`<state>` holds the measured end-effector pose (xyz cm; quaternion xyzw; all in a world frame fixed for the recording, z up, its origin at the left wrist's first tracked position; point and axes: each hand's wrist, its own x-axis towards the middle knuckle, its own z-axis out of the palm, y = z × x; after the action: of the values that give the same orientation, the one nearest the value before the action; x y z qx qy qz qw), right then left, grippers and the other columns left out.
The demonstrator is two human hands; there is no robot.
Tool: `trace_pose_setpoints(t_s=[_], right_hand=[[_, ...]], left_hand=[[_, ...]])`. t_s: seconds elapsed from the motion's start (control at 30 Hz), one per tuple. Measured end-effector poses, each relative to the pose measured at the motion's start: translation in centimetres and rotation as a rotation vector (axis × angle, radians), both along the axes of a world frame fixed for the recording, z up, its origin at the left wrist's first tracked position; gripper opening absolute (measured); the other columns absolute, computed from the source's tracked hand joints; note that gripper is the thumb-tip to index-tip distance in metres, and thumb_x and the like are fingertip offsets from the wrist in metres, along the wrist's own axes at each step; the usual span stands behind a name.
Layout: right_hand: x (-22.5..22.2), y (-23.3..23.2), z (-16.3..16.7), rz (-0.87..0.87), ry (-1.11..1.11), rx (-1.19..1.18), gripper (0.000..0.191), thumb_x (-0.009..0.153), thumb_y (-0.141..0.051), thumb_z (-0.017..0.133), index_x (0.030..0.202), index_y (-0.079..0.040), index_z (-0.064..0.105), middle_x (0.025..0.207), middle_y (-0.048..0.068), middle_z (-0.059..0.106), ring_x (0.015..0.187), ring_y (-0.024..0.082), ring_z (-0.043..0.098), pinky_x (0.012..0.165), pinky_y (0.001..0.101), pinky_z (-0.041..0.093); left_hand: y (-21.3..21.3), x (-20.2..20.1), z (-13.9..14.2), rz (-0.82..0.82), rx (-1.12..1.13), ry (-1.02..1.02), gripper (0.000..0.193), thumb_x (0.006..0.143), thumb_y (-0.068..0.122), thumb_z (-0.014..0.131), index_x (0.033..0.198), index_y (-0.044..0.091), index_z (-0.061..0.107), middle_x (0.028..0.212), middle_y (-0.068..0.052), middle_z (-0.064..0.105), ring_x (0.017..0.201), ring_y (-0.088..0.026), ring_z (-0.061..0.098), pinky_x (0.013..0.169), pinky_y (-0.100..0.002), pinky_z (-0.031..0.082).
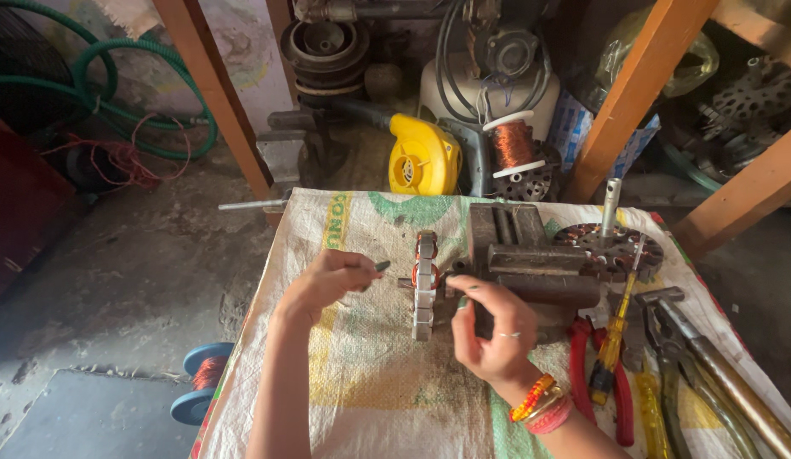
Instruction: The person fits copper wire coils onto a motor armature held in a bench vise, pressing and arranging the windings by hand and threading the wire ends around the commulator segments. They work on the assembly piece by piece throughout the clip.
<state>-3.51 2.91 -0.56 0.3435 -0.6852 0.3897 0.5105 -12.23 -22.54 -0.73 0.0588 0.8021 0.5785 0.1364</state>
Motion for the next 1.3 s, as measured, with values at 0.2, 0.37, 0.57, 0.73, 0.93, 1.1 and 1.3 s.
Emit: trace_pose_setpoints(t_s=[0.2,0.37,0.57,0.73,0.93,1.1,1.3], right_hand=[[0.0,0.2,0.7,-0.122,-0.064,0.101,0.038,0.083,0.007,0.063,0.118,-0.005,0.054,0.108,0.014,0.073,0.094,0.032,0.074,0.086,0.0411,0.058],[0.2,-0.4,1.3,-0.100,-0.059,0.098,0.040,0.086,0.006,0.062,0.124,-0.003,0.051,0.119,0.014,0.071,0.105,0.033,0.070,0.096,0.0443,0.054],[0.7,-1.0,1.8,-0.051,-0.105,0.154,0.044,0.087,0.005,0.060,0.128,-0.003,0.048,0.125,0.015,0.069,0.112,0.034,0.069,0.102,0.0463,0.053],[0.6,-0.9,1.8,-0.063,-0.108,0.157,0.047,0.086,0.004,0.060,0.130,-0.003,0.047,0.125,0.016,0.068,0.113,0.037,0.068,0.103,0.0482,0.052],[0.4,-0.8,1.3,-0.069,-0.102,0.167,0.047,0.085,0.004,0.060,0.130,-0.002,0.046,0.125,0.018,0.066,0.112,0.038,0.067,0.103,0.0490,0.051],[0.3,-0.7,0.5,-0.032,-0.117,0.090,0.047,0.086,0.007,0.057,0.131,-0.003,0.045,0.127,0.020,0.063,0.115,0.038,0.065,0.105,0.0470,0.052],[0.6,-0.9,-0.2,0.160,-0.283,-0.049,0.058,0.086,0.012,0.047,0.142,-0.001,0.039,0.142,0.023,0.054,0.134,0.036,0.057,0.120,0.0464,0.041]], left_hand=[[1.5,0.3,1.0,0.220,-0.068,0.288,0.009,0.083,0.013,0.074,0.087,0.008,0.080,0.072,0.000,0.075,0.061,-0.008,0.063,0.058,-0.025,0.049],[3.6,-0.1,1.0,0.287,0.066,0.348,0.011,0.088,0.015,0.073,0.091,0.006,0.078,0.074,0.000,0.077,0.058,-0.004,0.066,0.055,-0.020,0.050],[4.5,0.7,1.4,0.105,0.766,0.333,0.019,0.098,0.009,0.069,0.116,0.004,0.070,0.083,-0.004,0.074,0.058,0.000,0.038,0.053,-0.020,0.028],[7.4,2.4,3.2,0.157,0.680,0.515,0.028,0.096,0.003,0.065,0.123,0.003,0.066,0.085,-0.005,0.077,0.070,-0.003,0.058,0.066,-0.019,0.045],[8.8,5.8,5.0,0.255,0.213,0.765,0.034,0.091,-0.002,0.061,0.123,0.005,0.069,0.076,-0.005,0.076,0.057,-0.008,0.059,0.051,-0.027,0.044],[8.8,6.8,5.4,0.095,-0.001,1.204,0.049,0.085,-0.006,0.055,0.133,0.003,0.058,0.090,-0.009,0.068,0.070,-0.018,0.061,0.061,-0.034,0.051],[8.3,7.6,5.3,0.048,-0.168,1.370,0.057,0.079,0.006,0.063,0.135,0.000,0.052,0.087,-0.009,0.066,0.069,-0.025,0.060,0.061,-0.039,0.051]])
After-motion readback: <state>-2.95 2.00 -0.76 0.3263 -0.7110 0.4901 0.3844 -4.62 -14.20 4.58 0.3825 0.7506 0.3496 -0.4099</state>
